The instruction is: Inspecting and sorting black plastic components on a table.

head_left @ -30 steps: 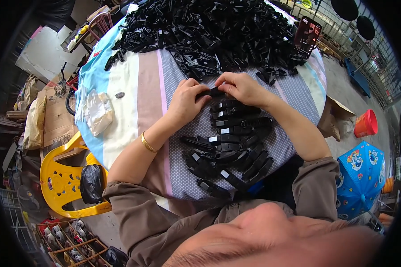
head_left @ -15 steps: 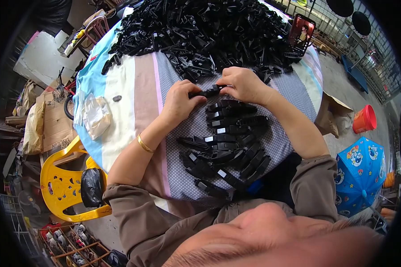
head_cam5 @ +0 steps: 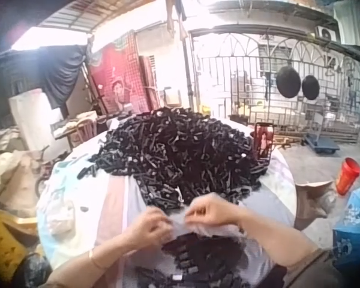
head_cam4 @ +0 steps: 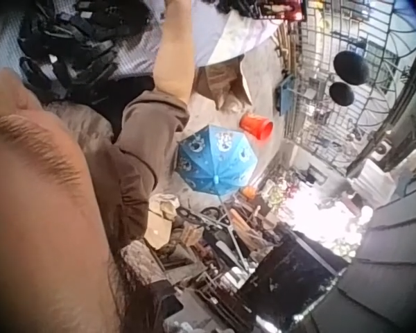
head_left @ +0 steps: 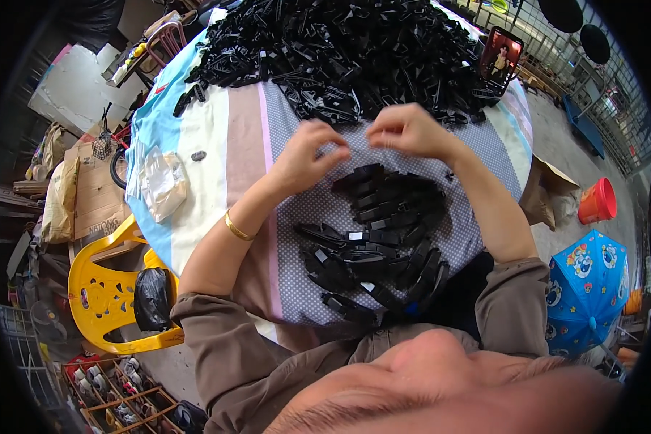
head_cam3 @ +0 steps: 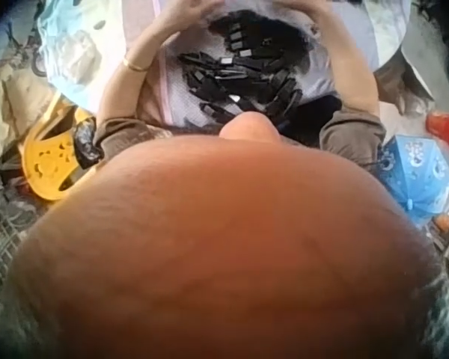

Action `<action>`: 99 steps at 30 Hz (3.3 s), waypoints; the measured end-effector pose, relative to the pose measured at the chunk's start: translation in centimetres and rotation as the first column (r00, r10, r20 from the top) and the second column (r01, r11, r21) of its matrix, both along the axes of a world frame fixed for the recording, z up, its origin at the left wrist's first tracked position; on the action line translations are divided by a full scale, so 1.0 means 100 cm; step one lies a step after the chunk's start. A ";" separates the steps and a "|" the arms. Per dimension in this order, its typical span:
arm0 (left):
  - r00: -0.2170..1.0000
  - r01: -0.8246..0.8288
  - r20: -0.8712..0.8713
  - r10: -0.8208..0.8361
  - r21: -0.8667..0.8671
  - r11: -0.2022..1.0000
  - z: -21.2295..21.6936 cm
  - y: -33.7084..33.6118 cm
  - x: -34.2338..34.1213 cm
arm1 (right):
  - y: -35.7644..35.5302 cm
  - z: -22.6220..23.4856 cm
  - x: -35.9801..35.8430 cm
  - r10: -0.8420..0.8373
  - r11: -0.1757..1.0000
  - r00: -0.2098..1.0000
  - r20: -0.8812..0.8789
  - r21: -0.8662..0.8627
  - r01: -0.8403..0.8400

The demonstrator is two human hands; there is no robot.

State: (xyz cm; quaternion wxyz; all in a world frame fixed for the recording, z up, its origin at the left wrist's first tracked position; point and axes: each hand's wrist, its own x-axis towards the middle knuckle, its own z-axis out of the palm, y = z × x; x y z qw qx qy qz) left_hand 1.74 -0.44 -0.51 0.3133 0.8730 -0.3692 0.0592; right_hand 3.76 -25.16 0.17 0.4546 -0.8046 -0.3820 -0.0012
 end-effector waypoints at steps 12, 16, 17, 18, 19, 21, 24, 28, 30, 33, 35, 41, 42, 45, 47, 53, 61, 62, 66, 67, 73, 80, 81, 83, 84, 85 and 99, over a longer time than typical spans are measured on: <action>0.934 -0.127 0.342 0.106 0.039 0.991 -0.013 0.004 0.020 | -0.006 -0.001 0.004 -0.361 0.681 0.817 0.450 -0.472 0.560; 0.899 -0.117 0.421 0.119 -0.030 0.993 -0.005 -0.007 0.003 | 0.003 -0.017 0.016 -0.482 0.668 0.699 0.528 -0.294 0.683; 0.922 -0.085 0.373 0.103 -0.065 0.994 -0.002 -0.009 -0.003 | 0.002 -0.023 0.018 -0.446 0.668 0.651 0.614 -0.256 0.698; 0.973 -0.052 0.224 0.063 -0.055 0.997 -0.001 -0.010 -0.007 | 0.003 -0.024 0.019 -0.430 0.638 0.665 0.611 -0.316 0.703; 0.972 -0.050 0.226 0.061 -0.054 0.997 0.000 -0.011 -0.012 | 0.002 -0.025 0.019 -0.432 0.636 0.663 0.612 -0.314 0.705; 0.997 -0.058 -0.039 0.063 0.132 0.990 0.003 -0.012 -0.019 | -0.001 -0.024 0.016 -0.431 0.581 0.692 0.579 -0.409 0.704; 0.991 -0.135 0.011 0.136 0.171 0.976 0.001 -0.008 -0.013 | -0.004 -0.017 0.006 -0.433 0.666 0.715 0.549 -0.340 0.664; 0.958 -0.272 0.113 0.263 0.073 0.960 -0.007 -0.011 -0.011 | 0.008 -0.006 -0.003 -0.466 0.851 0.829 0.309 -0.100 0.515; 0.955 -0.264 0.133 0.266 -0.031 0.964 -0.011 -0.013 -0.009 | 0.014 -0.013 -0.002 -0.285 0.951 0.956 0.071 0.141 0.274; 0.958 -0.101 0.269 0.099 -0.006 0.995 -0.015 -0.013 -0.002 | 0.005 -0.008 0.002 -0.220 0.975 0.975 0.041 -0.016 0.220; 0.971 -0.086 0.228 0.076 0.034 0.996 -0.016 -0.012 -0.001 | -0.008 0.006 0.002 -0.166 0.974 0.984 0.063 -0.147 0.173; 0.925 -0.218 -0.330 0.188 -0.057 0.974 0.007 -0.015 -0.013 | -0.013 0.001 -0.002 -0.173 0.870 0.924 0.342 -0.386 0.305; 0.924 -0.220 -0.331 0.190 -0.057 0.974 0.006 -0.014 -0.013 | -0.011 0.001 -0.002 -0.170 0.871 0.925 0.340 -0.387 0.303; 0.960 -0.178 -0.230 0.160 -0.060 0.982 -0.002 -0.012 -0.013 | -0.003 0.002 -0.002 -0.193 0.937 0.953 0.234 -0.244 0.250; 0.984 -0.180 -0.005 0.180 -0.036 0.983 -0.008 -0.015 -0.016 | 0.000 0.002 -0.004 -0.100 0.975 0.958 0.269 -0.163 0.148; 0.984 -0.175 0.030 0.176 -0.053 0.983 -0.013 -0.015 -0.013 | -0.003 0.003 -0.007 -0.068 0.927 0.942 0.328 -0.328 0.181; 0.979 -0.195 -0.076 0.190 -0.065 0.979 -0.009 -0.014 -0.012 | 0.001 0.017 -0.020 -0.021 0.836 0.913 0.408 -0.493 0.240; 0.972 -0.203 -0.136 0.191 -0.081 0.976 -0.008 -0.015 -0.012 | 0.001 0.018 -0.021 -0.010 0.827 0.906 0.423 -0.505 0.245; 0.977 -0.183 -0.121 0.175 -0.063 0.981 -0.009 -0.017 -0.010 | 0.007 0.006 -0.013 0.059 0.938 0.925 0.374 -0.338 0.076; 0.988 -0.136 -0.084 0.129 -0.092 0.986 -0.013 -0.017 -0.010 | 0.009 0.003 -0.013 0.056 0.938 0.925 0.376 -0.337 0.080; 1.000 0.003 -0.005 -0.003 0.003 1.000 -0.002 -0.013 -0.005 | 0.001 0.004 -0.009 0.062 0.959 0.998 -0.008 -0.278 -0.061; 0.916 -0.200 0.378 0.135 0.136 0.970 -0.024 0.003 0.016 | -0.028 0.024 -0.004 -0.398 0.714 0.796 0.456 -0.391 0.581; 0.918 -0.199 0.378 0.118 0.183 0.963 -0.022 0.000 0.016 | -0.033 0.022 -0.005 -0.395 0.613 0.804 0.446 -0.524 0.592; 0.938 -0.174 0.325 0.120 0.142 0.974 -0.018 -0.006 0.013 | -0.035 0.021 -0.005 -0.395 0.493 0.810 0.435 -0.643 0.586; 0.925 -0.168 0.366 0.098 0.164 0.972 -0.018 -0.006 0.012 | -0.031 0.020 -0.004 -0.366 0.501 0.845 0.390 -0.683 0.532; 0.911 -0.164 0.406 0.076 0.186 0.969 -0.018 -0.006 0.011 | -0.028 0.019 -0.003 -0.336 0.506 0.877 0.342 -0.720 0.475; 0.990 0.041 0.138 -0.043 0.018 0.999 -0.008 -0.013 -0.016 | 0.002 -0.008 -0.009 -0.203 0.883 0.905 0.373 -0.329 0.334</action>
